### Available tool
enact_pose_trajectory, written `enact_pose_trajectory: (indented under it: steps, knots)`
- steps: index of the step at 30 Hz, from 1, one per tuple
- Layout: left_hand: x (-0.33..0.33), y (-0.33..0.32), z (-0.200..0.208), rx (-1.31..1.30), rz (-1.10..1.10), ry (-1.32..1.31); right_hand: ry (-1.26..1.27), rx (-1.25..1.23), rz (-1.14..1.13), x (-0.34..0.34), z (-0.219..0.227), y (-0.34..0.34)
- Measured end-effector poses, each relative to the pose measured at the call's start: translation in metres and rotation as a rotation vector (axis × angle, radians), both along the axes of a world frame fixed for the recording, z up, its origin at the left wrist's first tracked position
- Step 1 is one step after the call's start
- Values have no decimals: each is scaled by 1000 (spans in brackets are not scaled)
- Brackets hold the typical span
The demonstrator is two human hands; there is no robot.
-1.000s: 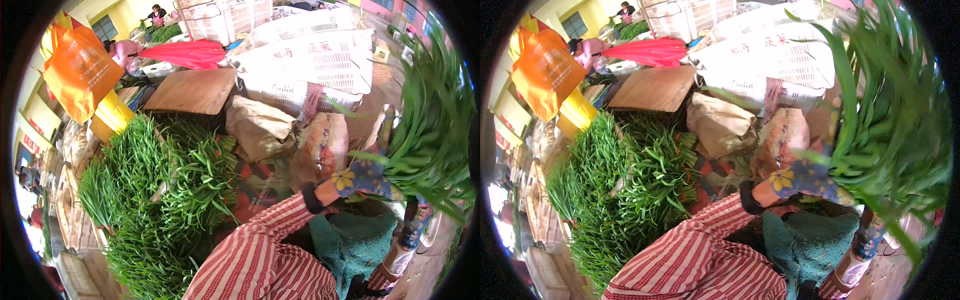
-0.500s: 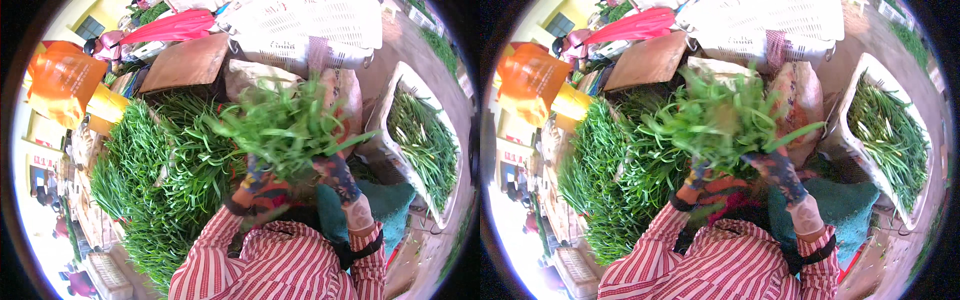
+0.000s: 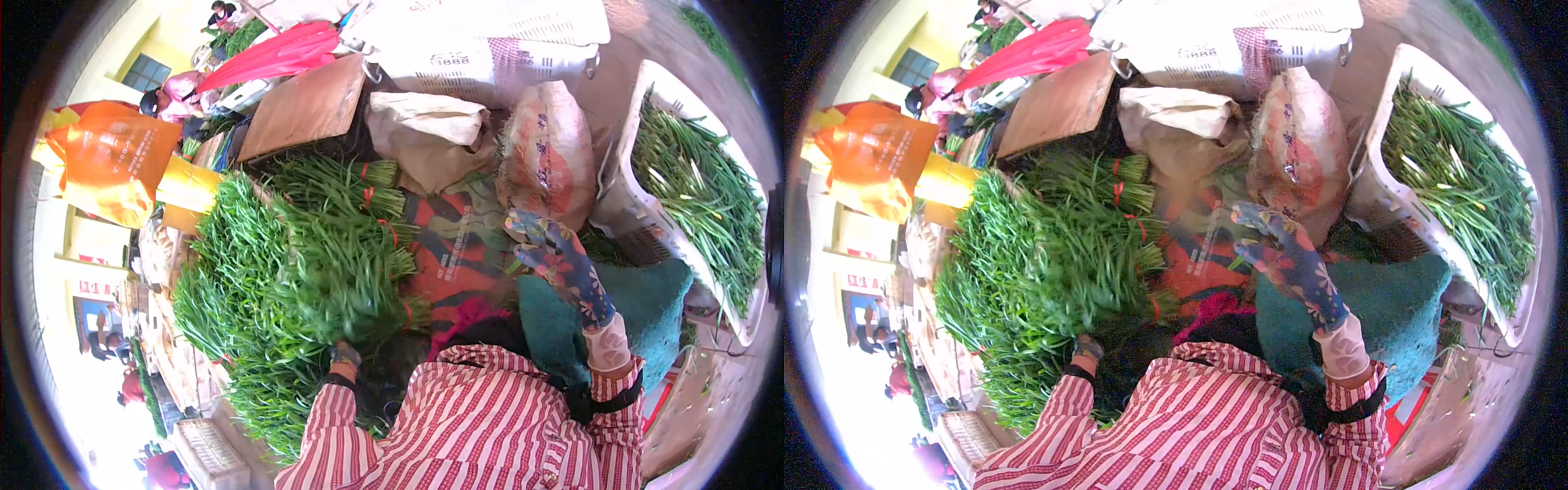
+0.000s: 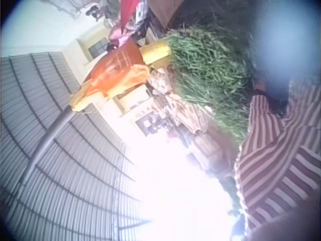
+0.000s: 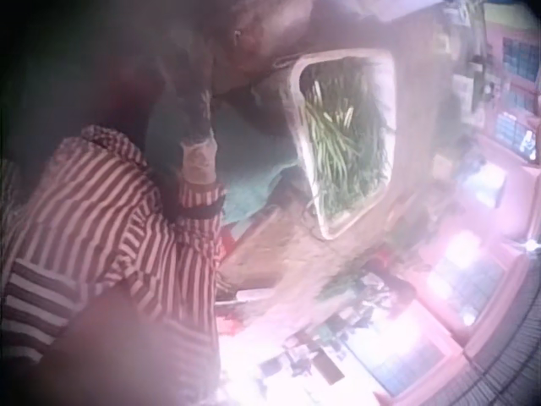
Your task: The person gathers a bunch of chives from a bin, ties them with a red ribbon, and trims the ends with a cleaver on a wooden board before setting the bundle aside.
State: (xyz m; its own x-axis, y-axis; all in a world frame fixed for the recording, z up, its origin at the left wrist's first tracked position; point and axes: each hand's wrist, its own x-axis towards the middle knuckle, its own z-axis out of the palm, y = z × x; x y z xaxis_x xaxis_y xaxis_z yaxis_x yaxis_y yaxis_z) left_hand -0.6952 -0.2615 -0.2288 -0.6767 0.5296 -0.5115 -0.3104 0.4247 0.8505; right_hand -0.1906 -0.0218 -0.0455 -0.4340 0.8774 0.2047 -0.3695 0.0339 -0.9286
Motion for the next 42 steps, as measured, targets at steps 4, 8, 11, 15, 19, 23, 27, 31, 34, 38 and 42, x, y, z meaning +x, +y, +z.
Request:
enact_pose_trajectory:
  steps: [4, 8, 11, 15, 19, 23, 27, 31, 34, 38, 42]
  knots:
    - [-10, -12, 9, -364, -497, 472, 424, -315, 15, 38, -19, -21]
    - [-21, -17, 28, -586, -885, 870, 401, -577, 55, 52, -6, -29]
    - [-16, -8, 32, -582, -1104, 1037, 345, -550, -185, 64, -13, -49]
    - [-111, -55, 31, -839, -1441, 1359, 283, -392, -196, 99, 8, -55]
    - [14, 26, 39, -770, -1369, 1358, 256, -639, -315, 103, -14, -65]
    - [-12, 36, 81, -1279, -1477, 1154, 157, -513, -227, 115, -13, -67]
    - [1, 70, 77, -1142, -1370, 1219, 54, -447, -256, 118, -14, -65]
    - [106, 130, 33, -711, -1385, 1111, -44, -615, -295, 123, -14, -72]
    - [209, 162, 19, -395, -1452, 907, 744, 301, -300, 74, -37, -56]
    - [323, 189, 10, -218, -1619, 676, 933, -250, -21, 97, -87, -83]
    - [370, 217, 18, -233, -1722, 549, 1090, -298, 48, 119, -74, -90]
